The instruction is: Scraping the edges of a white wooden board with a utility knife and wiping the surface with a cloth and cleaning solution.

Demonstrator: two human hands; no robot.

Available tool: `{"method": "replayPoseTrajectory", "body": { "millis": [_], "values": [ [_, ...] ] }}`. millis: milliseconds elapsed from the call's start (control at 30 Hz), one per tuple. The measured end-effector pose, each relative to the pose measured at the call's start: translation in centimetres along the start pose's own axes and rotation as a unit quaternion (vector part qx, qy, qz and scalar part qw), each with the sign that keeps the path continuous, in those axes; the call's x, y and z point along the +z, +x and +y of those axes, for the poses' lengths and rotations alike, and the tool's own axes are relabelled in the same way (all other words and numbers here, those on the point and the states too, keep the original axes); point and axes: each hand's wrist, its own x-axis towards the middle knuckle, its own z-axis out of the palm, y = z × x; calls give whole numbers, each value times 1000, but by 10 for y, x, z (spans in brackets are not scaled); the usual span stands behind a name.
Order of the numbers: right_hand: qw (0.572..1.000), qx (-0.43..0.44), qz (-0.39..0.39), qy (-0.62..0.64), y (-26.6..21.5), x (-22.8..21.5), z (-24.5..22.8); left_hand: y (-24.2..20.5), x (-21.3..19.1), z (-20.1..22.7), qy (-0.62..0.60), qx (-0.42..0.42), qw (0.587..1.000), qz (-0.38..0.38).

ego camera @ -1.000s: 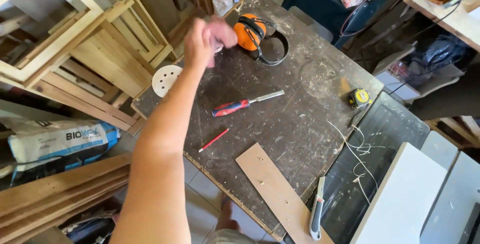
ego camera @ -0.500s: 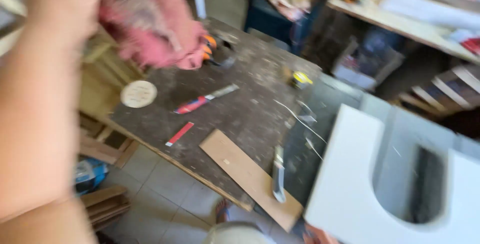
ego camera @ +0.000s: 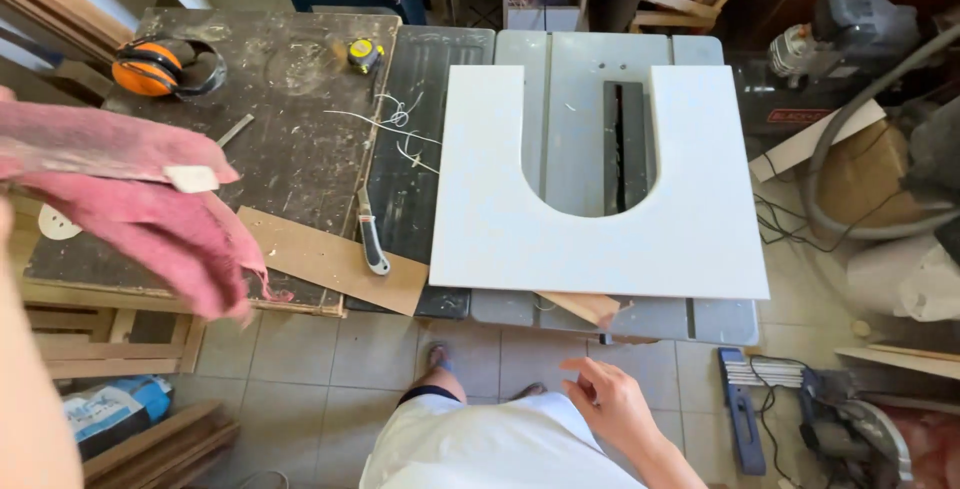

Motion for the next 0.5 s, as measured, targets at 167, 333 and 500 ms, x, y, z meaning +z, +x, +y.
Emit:
{"method": "replayPoseTrajectory", "body": {
  "millis": [167, 333, 500],
  "values": [
    [1000, 4, -12, -5, -8, -17, 13, -43, 53, -26, 104, 168, 980, -36],
    [998, 56, -30, -24, -8, -34, 14, -35, 56, -69, 225, 428, 874, -54],
    [976, 195, -84, -46, -8, -39, 34, 130, -90, -253, 375, 321, 847, -195]
  ]
}}
